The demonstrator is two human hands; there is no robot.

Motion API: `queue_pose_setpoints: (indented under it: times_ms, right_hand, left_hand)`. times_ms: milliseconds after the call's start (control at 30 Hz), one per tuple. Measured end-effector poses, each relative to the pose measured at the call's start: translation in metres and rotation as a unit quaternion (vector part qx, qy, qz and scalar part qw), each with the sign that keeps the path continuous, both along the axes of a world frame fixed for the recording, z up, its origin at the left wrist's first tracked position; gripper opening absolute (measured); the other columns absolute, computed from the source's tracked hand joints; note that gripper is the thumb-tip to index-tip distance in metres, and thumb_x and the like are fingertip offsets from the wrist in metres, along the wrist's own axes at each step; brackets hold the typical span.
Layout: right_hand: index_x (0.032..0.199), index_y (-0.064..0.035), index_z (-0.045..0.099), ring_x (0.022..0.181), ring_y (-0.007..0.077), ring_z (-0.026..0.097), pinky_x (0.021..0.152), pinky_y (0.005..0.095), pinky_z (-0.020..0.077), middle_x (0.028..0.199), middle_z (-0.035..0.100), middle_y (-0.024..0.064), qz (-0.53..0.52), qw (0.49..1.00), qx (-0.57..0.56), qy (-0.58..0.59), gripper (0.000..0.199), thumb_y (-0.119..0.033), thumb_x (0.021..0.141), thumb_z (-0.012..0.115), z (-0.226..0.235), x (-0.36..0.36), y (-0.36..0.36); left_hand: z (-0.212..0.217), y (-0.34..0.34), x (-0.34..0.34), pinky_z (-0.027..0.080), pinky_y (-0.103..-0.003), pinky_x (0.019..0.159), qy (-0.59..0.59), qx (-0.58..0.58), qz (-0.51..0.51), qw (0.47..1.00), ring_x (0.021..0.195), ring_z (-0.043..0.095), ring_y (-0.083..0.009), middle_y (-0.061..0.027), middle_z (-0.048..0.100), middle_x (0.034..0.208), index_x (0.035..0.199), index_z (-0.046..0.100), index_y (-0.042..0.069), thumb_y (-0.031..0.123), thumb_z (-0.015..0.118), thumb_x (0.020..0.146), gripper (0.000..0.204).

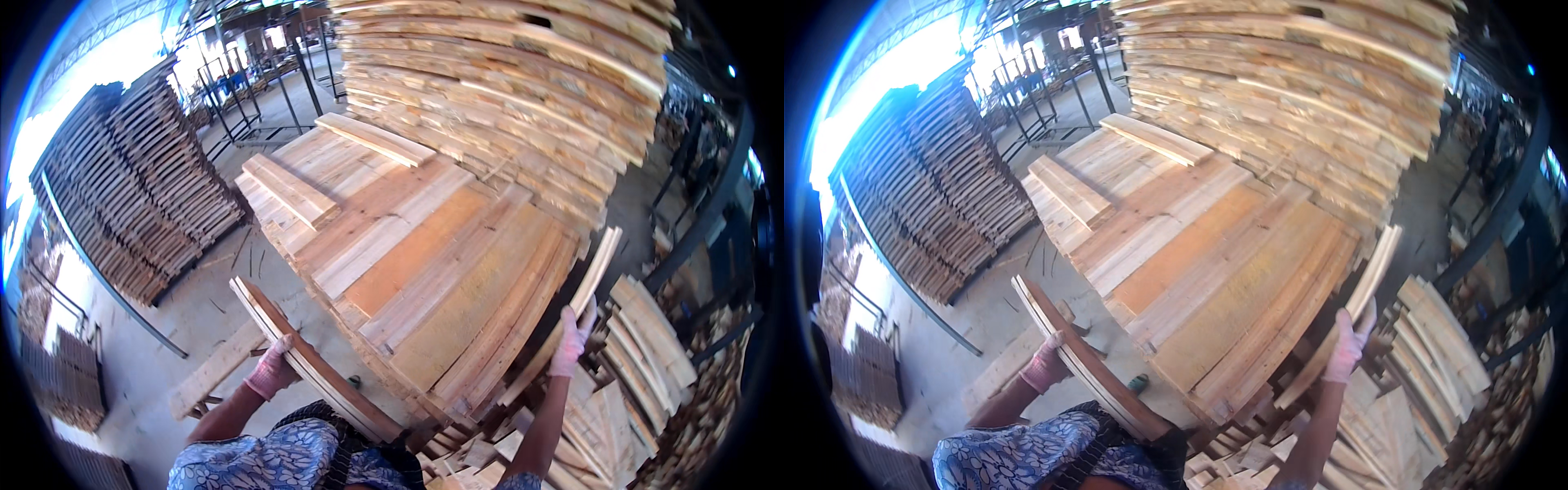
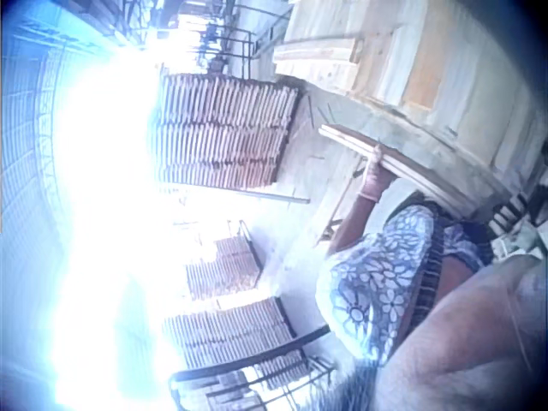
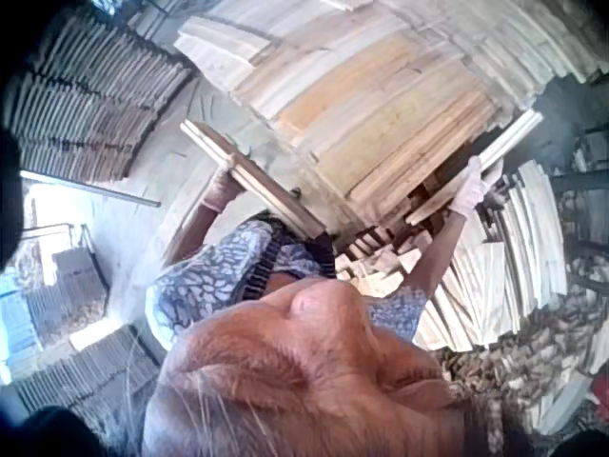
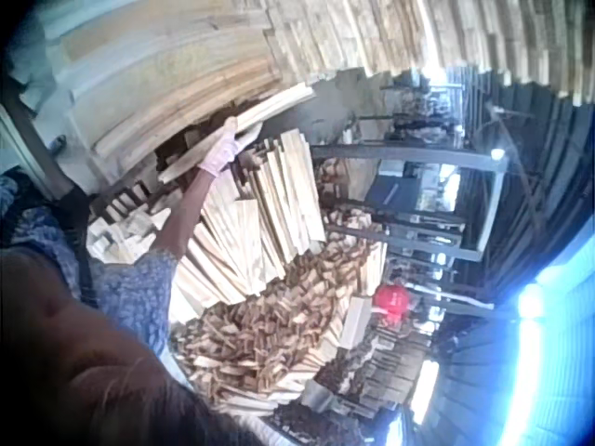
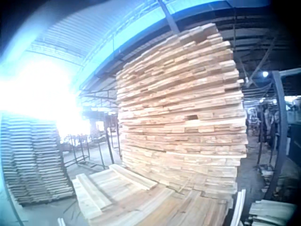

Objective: The person picks up wooden planks from a pile and stacks them onto a metal rack. They wear pink gloves and handle the planks by hand, arranging them in layers on the rack.

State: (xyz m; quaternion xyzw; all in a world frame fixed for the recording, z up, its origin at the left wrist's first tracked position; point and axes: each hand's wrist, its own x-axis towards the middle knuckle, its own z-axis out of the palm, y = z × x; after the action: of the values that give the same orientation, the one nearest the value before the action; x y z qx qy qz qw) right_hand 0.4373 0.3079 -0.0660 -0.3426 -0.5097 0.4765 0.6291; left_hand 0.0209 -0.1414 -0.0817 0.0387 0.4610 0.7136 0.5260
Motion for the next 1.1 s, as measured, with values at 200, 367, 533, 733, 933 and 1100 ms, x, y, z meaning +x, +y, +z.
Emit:
queue_pose_setpoints:
  times_ms: [200,367,533,733,933,1100]
  right_hand:
    - [0.157,-0.0059,0.040,0.133,0.0212,0.049,0.113,0.0331,0.0386,0.149,0.049,0.0073,0.075,0.975,0.040,-0.207,0.078,-0.015,0.087,0.074,0.124,0.016,0.002]
    - [0.150,-0.0112,0.050,0.129,0.0363,0.055,0.110,0.0413,0.0447,0.140,0.053,0.0215,0.061,0.857,0.150,-0.489,0.085,-0.023,0.074,0.085,0.194,-0.080,0.022]
    - [0.156,-0.0249,0.044,0.137,0.0410,0.049,0.115,0.0451,0.0402,0.150,0.047,0.0230,0.092,0.764,0.140,-0.623,0.094,-0.039,0.073,0.086,0.196,-0.180,0.092]
    - [0.159,-0.0313,0.038,0.145,0.0401,0.041,0.120,0.0486,0.0338,0.155,0.044,0.0216,0.122,0.629,0.117,-0.759,0.095,-0.053,0.076,0.080,0.171,-0.265,0.121]
    - [0.156,-0.0277,0.044,0.142,0.0396,0.042,0.119,0.0486,0.0341,0.148,0.049,0.0218,0.136,0.650,0.123,-0.738,0.091,-0.050,0.075,0.081,0.153,-0.273,0.124]
    - [0.155,-0.0253,0.045,0.137,0.0400,0.048,0.114,0.0516,0.0399,0.144,0.053,0.0220,0.148,0.652,0.173,-0.723,0.089,-0.054,0.078,0.078,0.146,-0.280,0.136]
  left_hand:
    - [0.016,0.048,-0.012,0.041,-0.062,0.111,-0.059,0.015,0.000,0.998,0.126,0.057,-0.0373,-0.0162,0.061,0.131,0.139,0.052,0.011,0.046,0.078,0.089,0.066]
    - [0.017,0.117,-0.018,0.047,-0.068,0.103,0.120,0.013,0.020,0.993,0.122,0.058,-0.0402,-0.0179,0.054,0.138,0.143,0.046,0.010,0.032,0.078,0.090,0.065]
    - [0.035,0.138,-0.009,0.046,-0.075,0.097,-0.096,-0.039,0.113,0.988,0.119,0.058,-0.0435,-0.0191,0.055,0.132,0.137,0.048,0.009,0.033,0.082,0.085,0.067]
    - [0.032,0.132,-0.009,0.055,-0.069,0.085,-0.074,-0.036,0.120,0.989,0.093,0.061,-0.0321,-0.0095,0.057,0.104,0.119,0.056,0.013,0.026,0.080,0.084,0.044]
    - [0.038,0.124,-0.006,0.054,-0.057,0.094,-0.060,-0.102,0.109,0.987,0.107,0.061,-0.0349,-0.0147,0.059,0.118,0.128,0.056,0.013,0.036,0.075,0.088,0.050]
    - [0.044,0.102,-0.006,0.054,-0.049,0.096,-0.071,0.039,0.139,0.987,0.102,0.061,-0.0296,-0.0088,0.061,0.111,0.124,0.059,0.012,0.037,0.078,0.087,0.048]
